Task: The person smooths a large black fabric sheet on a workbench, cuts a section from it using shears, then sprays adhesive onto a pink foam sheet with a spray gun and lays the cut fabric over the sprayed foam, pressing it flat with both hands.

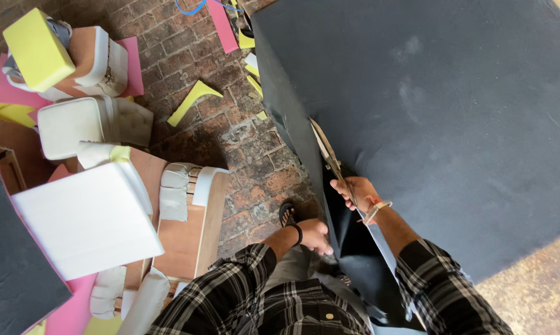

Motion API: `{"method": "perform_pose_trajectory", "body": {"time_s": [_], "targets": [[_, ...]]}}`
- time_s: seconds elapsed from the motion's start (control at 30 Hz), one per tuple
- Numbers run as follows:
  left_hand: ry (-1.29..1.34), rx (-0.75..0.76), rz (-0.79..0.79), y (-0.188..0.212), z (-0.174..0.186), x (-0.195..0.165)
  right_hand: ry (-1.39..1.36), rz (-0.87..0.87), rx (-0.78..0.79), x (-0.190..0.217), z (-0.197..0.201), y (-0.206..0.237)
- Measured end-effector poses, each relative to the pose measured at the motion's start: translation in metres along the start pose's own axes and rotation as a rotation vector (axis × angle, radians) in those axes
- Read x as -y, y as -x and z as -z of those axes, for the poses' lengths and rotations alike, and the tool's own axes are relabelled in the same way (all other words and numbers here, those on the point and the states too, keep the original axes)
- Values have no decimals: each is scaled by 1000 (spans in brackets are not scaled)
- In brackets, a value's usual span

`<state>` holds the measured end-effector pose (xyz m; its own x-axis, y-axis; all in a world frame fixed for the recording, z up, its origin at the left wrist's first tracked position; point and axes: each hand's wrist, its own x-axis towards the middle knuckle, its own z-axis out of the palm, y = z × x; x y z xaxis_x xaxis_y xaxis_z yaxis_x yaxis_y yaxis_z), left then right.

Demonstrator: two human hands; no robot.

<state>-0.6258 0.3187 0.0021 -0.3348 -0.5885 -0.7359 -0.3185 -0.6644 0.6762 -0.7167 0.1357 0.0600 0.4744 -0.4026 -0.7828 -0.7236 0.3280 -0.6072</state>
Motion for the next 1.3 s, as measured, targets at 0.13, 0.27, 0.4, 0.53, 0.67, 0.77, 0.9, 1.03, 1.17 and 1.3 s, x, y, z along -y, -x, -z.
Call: {"method": "perform_pose_trajectory", "body": {"time_s": [0.13, 0.27, 0.4, 0.53, 0.67, 0.77, 0.9, 1.03, 1.17, 1.3], "targets": [[313, -390, -16, 6, 68, 1, -70, -19, 30, -4, 1, -4], [738, -608, -85, -11, 144, -17, -82, -28, 35, -9, 3, -10], [844, -663, -120, -32, 186, -33, -76, -31, 46, -10, 4, -17], [988, -631, -114, -43, 205, -29, -82, -45, 68, -10, 8, -23], [934, -631, -47, -43, 222, -20, -78, -65, 86, -7, 11, -29], [913, -560, -35, -40, 234, -15, -36, -63, 97, -1, 13, -33], [693, -637, 5, -34, 240, -11, -88, -34, 136, 20, 12, -50], [584, -631, 43, -21, 245, -9, -104, 15, 158, 59, 6, -82], [530, -592, 119, -7, 255, -6, -167, 80, 182, 97, -2, -106], [527, -593, 124, 4, 260, 4, -133, 98, 175, 138, -12, -132]]}}
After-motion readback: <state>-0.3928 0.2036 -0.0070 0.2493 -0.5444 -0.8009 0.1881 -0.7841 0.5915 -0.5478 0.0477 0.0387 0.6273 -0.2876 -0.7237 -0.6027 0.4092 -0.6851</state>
